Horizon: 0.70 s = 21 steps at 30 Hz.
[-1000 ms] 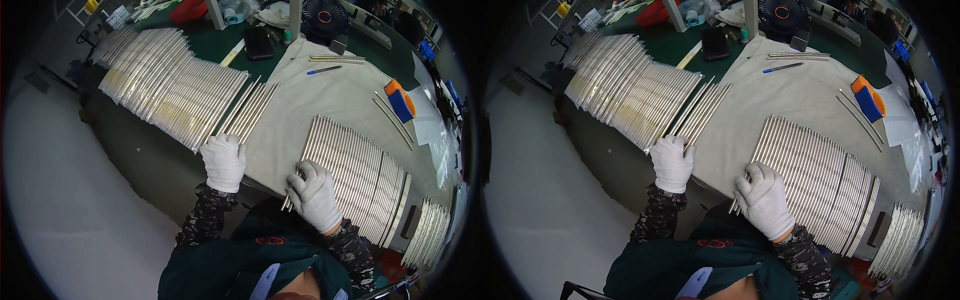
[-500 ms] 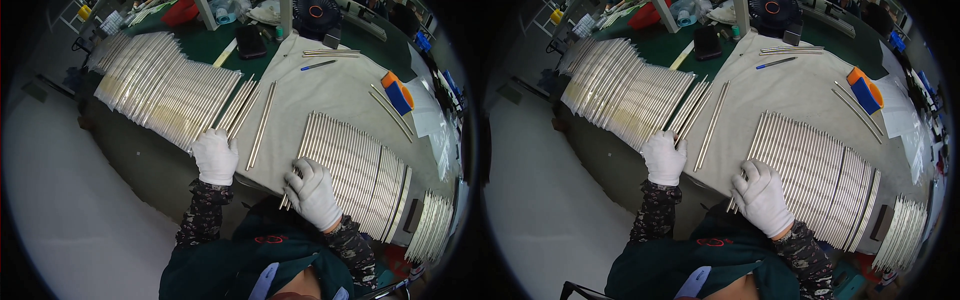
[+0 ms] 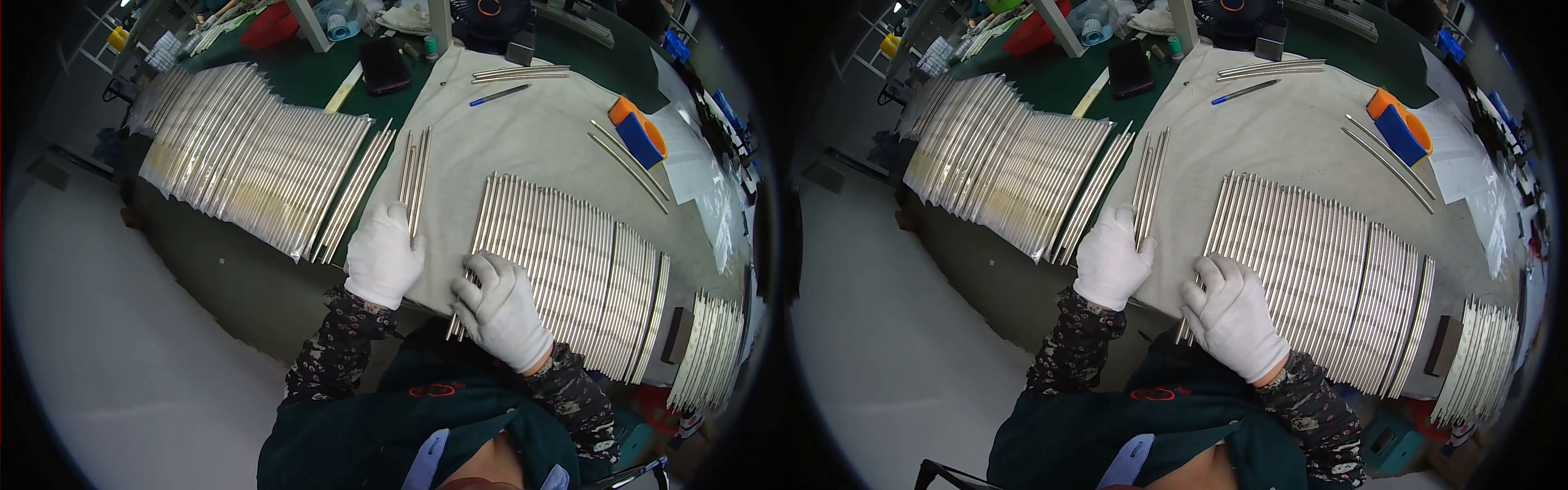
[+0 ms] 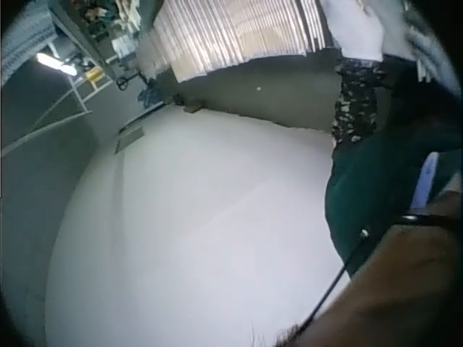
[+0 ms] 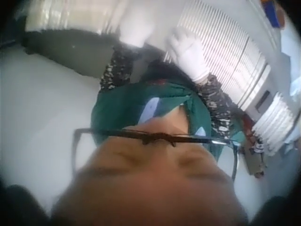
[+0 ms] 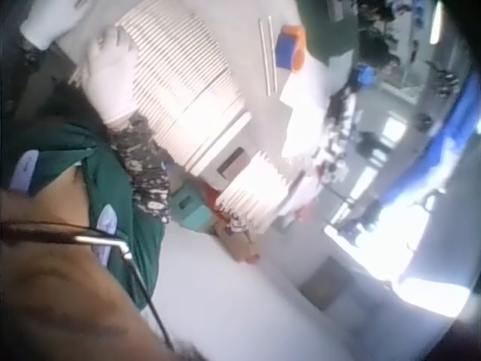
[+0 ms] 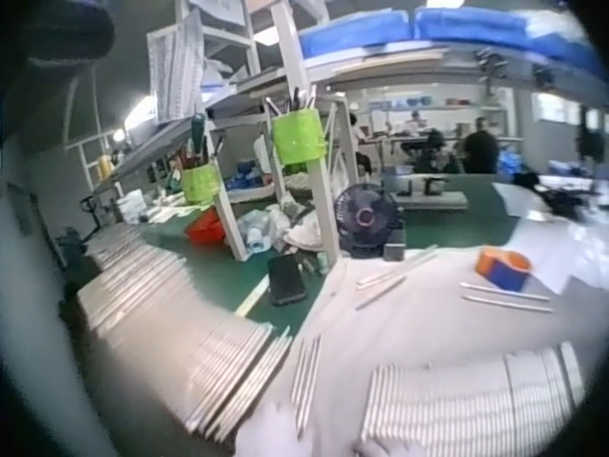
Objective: The worker sands the ends of metallic straws with a sanding block and then packages them into a plastic bag.
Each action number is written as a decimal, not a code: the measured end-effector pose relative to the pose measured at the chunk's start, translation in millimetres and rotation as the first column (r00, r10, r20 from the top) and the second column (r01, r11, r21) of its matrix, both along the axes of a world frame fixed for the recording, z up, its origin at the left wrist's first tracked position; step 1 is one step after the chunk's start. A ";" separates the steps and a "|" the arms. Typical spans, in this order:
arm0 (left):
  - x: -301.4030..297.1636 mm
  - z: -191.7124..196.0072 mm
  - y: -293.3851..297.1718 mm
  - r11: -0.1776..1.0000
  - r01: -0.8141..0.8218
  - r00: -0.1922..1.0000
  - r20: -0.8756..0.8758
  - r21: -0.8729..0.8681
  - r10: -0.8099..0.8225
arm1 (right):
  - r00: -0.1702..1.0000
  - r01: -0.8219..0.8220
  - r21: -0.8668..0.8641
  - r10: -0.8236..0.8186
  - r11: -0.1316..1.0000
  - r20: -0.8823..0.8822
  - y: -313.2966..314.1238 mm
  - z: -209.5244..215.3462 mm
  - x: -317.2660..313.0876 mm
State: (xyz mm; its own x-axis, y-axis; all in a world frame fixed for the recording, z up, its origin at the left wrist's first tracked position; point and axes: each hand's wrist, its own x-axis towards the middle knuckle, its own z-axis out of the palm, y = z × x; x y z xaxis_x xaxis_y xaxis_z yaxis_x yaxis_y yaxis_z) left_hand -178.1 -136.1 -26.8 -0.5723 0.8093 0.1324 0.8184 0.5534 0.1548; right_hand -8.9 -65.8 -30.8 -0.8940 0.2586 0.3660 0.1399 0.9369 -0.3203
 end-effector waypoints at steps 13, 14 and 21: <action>31.1 -0.9 -12.7 0.938 0.314 0.905 0.251 0.144 -0.342 | 0.999 0.030 -0.082 -0.032 0.996 -0.029 -1.8 1.1 6.0; 27.4 0.3 -17.1 0.944 0.304 0.881 0.338 0.129 -0.330 | 0.998 0.050 -0.074 -0.053 0.996 -0.038 -3.7 4.3 9.0; -1.2 11.6 -51.4 0.703 0.696 0.641 0.316 0.145 -0.700 | 0.976 -0.048 -0.126 0.074 0.991 0.206 -18.4 18.8 27.5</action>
